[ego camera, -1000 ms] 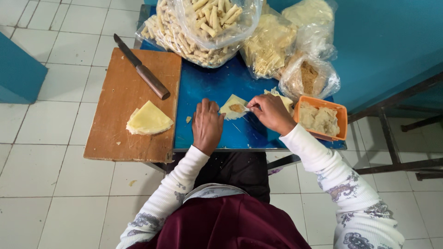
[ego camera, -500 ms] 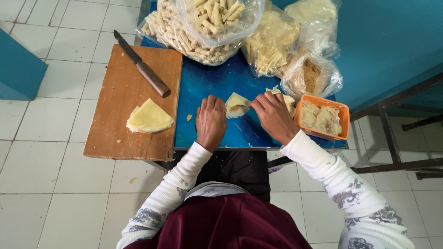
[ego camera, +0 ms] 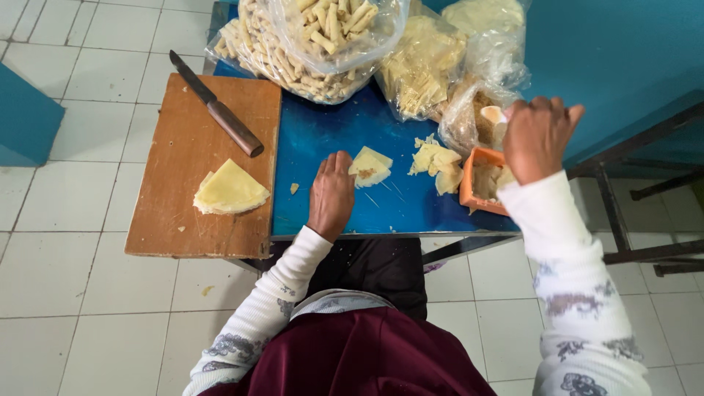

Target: The person folds and stacks thin yellow pastry sheets on a blue table, pressing pieces together and adding filling from an orange container with a spoon, building a long layered strip of snack pieces while finished rolled snacks sit in plastic bags nearby.

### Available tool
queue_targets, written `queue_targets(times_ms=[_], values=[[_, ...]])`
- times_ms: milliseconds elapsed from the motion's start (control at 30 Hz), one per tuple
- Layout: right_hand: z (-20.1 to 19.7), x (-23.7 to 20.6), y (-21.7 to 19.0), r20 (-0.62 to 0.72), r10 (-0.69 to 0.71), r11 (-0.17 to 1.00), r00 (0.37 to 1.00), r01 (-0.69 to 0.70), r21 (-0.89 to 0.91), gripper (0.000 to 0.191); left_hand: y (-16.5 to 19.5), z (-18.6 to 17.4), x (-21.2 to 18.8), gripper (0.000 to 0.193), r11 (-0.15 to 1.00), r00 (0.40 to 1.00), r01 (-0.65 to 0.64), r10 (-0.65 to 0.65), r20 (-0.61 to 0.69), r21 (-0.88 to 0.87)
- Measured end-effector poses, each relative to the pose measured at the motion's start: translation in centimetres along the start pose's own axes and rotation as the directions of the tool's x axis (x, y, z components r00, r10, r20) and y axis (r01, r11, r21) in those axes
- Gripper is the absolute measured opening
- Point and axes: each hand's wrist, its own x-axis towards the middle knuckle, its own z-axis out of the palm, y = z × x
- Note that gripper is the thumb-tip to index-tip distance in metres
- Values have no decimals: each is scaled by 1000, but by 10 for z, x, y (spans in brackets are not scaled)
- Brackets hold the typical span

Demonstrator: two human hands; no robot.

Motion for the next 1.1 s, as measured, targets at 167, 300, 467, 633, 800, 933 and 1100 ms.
queue_targets(times_ms=[167,300,467,633,800,933,1100], values=[[7,20,-19,-76,-48,999,996,46,-27,17,0,0,2,25,999,999,-3,4,-37,36],[2,-15,-73,-121,-220,879,968,250,405,18,-2,3,0,16,999,1000,11,-10,-22,31],[6,-50,-134,35,-171,734,985,103,671,15,-4,8,-1,6,997,997,-20,25,-75,75],[17,-62,-150,-74,-65,716,995,98,691,19,-6,11,0,4,988,980,-125,137,-144,91],[21,-63,-154,-16,-24,678,1000,28,735,13,-5,9,1,4,995,995,-70,76,-69,76],[18,-63,-156,86,21,620,996,-81,781,14,-3,5,3,16,996,992,-87,83,-98,-35],[12,-62,-160,68,15,544,998,-66,837,12,0,5,8,26,983,997,-4,-11,-81,-184]])
